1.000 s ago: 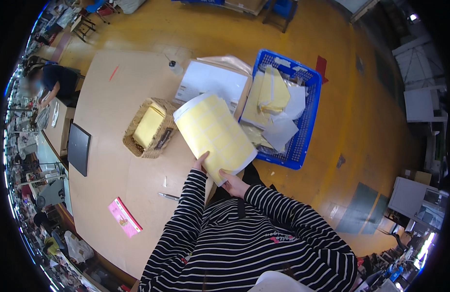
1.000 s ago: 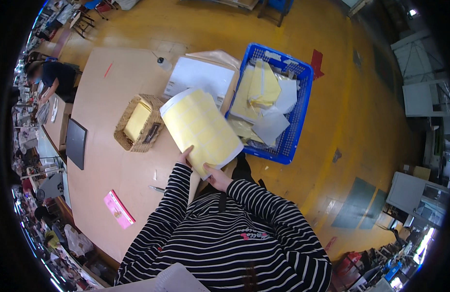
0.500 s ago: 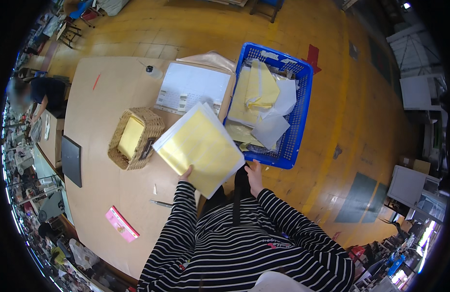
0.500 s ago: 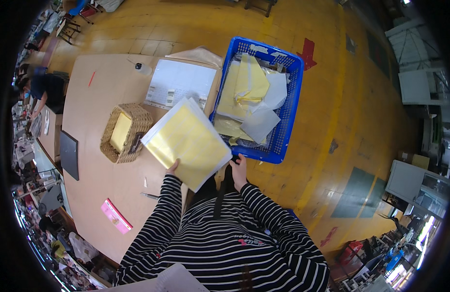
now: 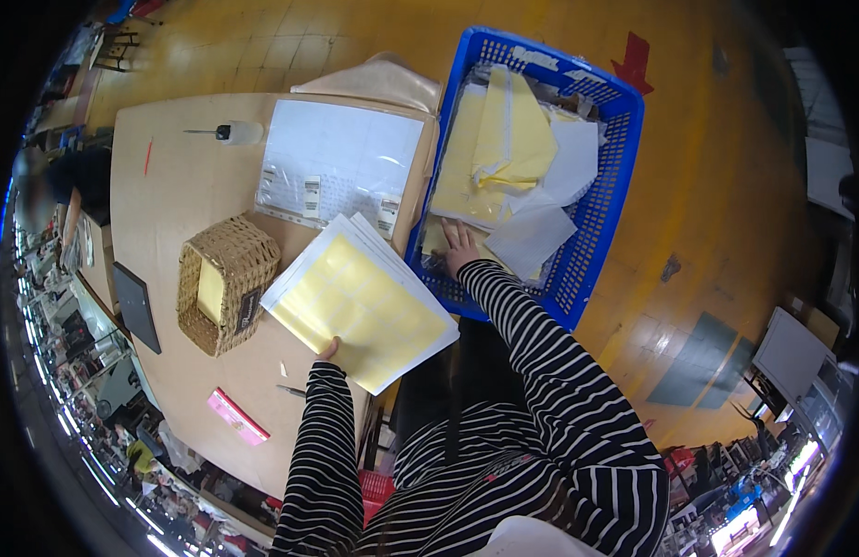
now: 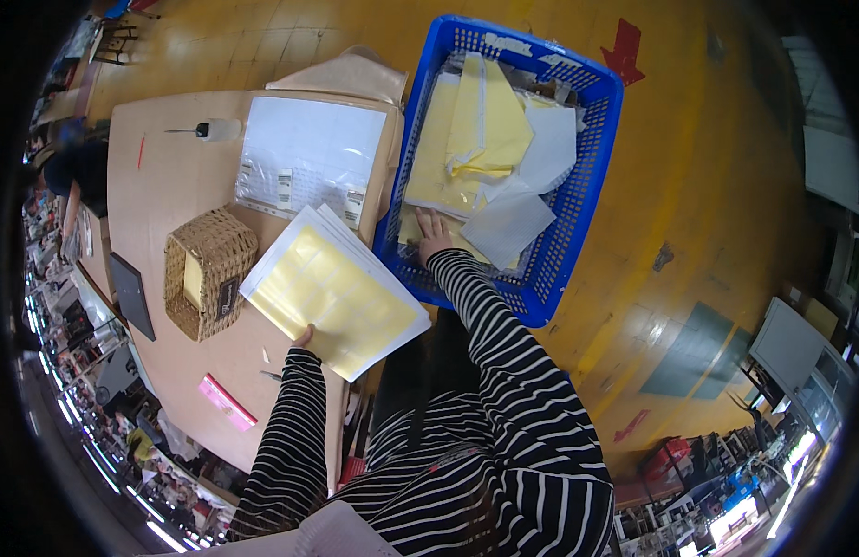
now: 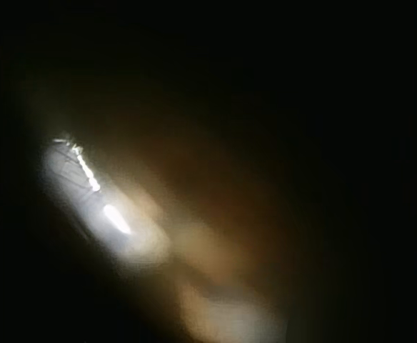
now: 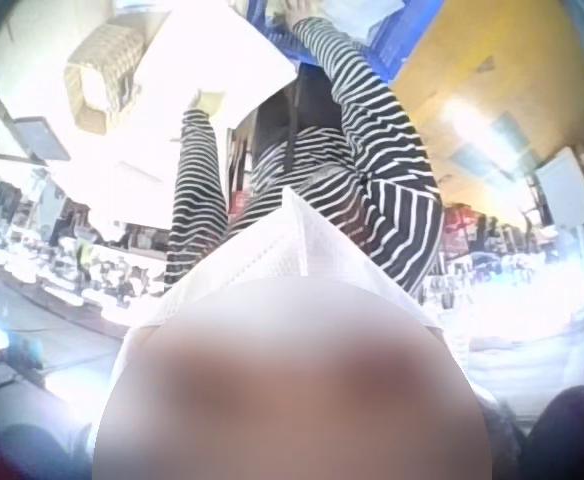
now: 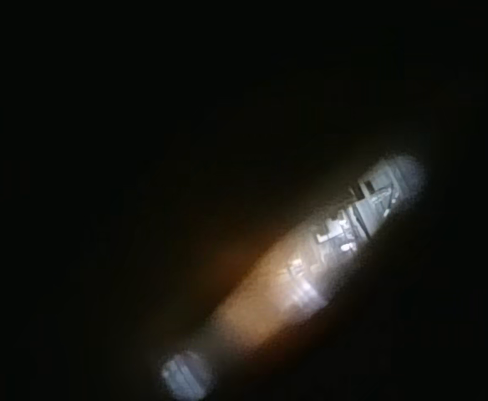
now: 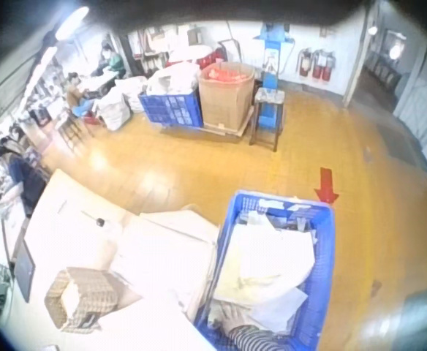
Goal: The person folds yellow paper sheets and cuts them into smaller pieces using a utility knife. The cut pieces are stacked and then placed into plastic bags. The person also handles white paper sheets and places them into a blue basket.
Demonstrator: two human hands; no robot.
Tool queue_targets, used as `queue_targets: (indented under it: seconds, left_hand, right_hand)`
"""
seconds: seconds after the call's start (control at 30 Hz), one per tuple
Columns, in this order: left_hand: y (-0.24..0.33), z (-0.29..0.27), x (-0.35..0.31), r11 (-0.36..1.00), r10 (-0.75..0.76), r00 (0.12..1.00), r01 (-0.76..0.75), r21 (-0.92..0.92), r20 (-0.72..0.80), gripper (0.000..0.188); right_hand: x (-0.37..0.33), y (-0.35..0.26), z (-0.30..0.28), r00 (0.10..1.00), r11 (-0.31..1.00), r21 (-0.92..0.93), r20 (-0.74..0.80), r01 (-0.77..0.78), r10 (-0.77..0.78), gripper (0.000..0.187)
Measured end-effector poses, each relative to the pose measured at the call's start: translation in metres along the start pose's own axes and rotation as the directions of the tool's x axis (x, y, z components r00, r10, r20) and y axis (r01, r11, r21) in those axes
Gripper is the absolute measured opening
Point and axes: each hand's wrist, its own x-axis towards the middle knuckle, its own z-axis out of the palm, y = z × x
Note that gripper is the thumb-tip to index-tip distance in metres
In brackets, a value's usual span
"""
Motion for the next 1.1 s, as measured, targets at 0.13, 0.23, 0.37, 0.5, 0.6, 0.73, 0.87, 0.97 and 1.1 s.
queue_targets:
  seconds: [0.13,0.23,0.37,0.5,0.6,0.73,0.87,0.97,1.1]
  left_hand:
    - [0.001,0.001,-0.007,1.000,0.001,1.000,-0.001,0.001,0.031,0.057]
    - [-0.001,-0.004,-0.004,1.000,-0.017,1.000,0.017,-0.006,0.008,0.057]
    - [-0.006,-0.013,0.003,0.999,-0.033,0.999,0.033,-0.007,-0.023,0.059]
    - [-0.009,-0.013,0.004,1.000,0.003,0.999,-0.002,0.014,-0.048,0.059]
    - [-0.011,-0.009,0.001,1.000,0.008,0.999,-0.008,-0.001,-0.053,0.060]
    - [-0.008,-0.001,-0.004,1.000,0.023,0.998,-0.023,0.004,-0.054,0.061]
    - [-0.003,0.013,-0.018,0.999,0.041,0.997,-0.039,0.028,-0.072,0.061]
    - [0.001,0.032,-0.038,0.996,0.079,0.991,-0.074,0.058,-0.105,0.062]
    - [0.002,0.056,-0.069,0.980,0.178,0.971,-0.160,0.115,-0.163,0.063]
  right_hand:
    - [0.008,-0.018,0.019,0.955,0.986,0.138,-0.267,-0.092,0.127,0.046]
    - [-0.003,-0.016,0.009,0.889,0.867,0.499,-0.399,0.006,0.224,0.040]
    - [-0.042,0.007,-0.040,0.799,0.717,0.694,-0.465,0.063,0.381,0.024]
    - [-0.084,0.033,-0.100,0.737,0.712,0.678,-0.575,0.185,0.356,0.022]
    - [-0.114,0.026,-0.117,0.741,0.848,0.504,-0.631,0.165,0.231,0.024]
    - [-0.131,-0.001,-0.122,0.794,0.821,0.490,-0.603,0.294,0.076,0.024]
    - [-0.142,-0.017,-0.144,0.781,0.821,0.447,-0.625,0.355,0.002,0.023]
    - [-0.158,-0.025,-0.175,0.705,0.844,0.389,-0.709,0.371,0.017,0.022]
    - [-0.180,-0.032,-0.222,0.588,0.828,0.332,-0.809,0.452,0.003,0.022]
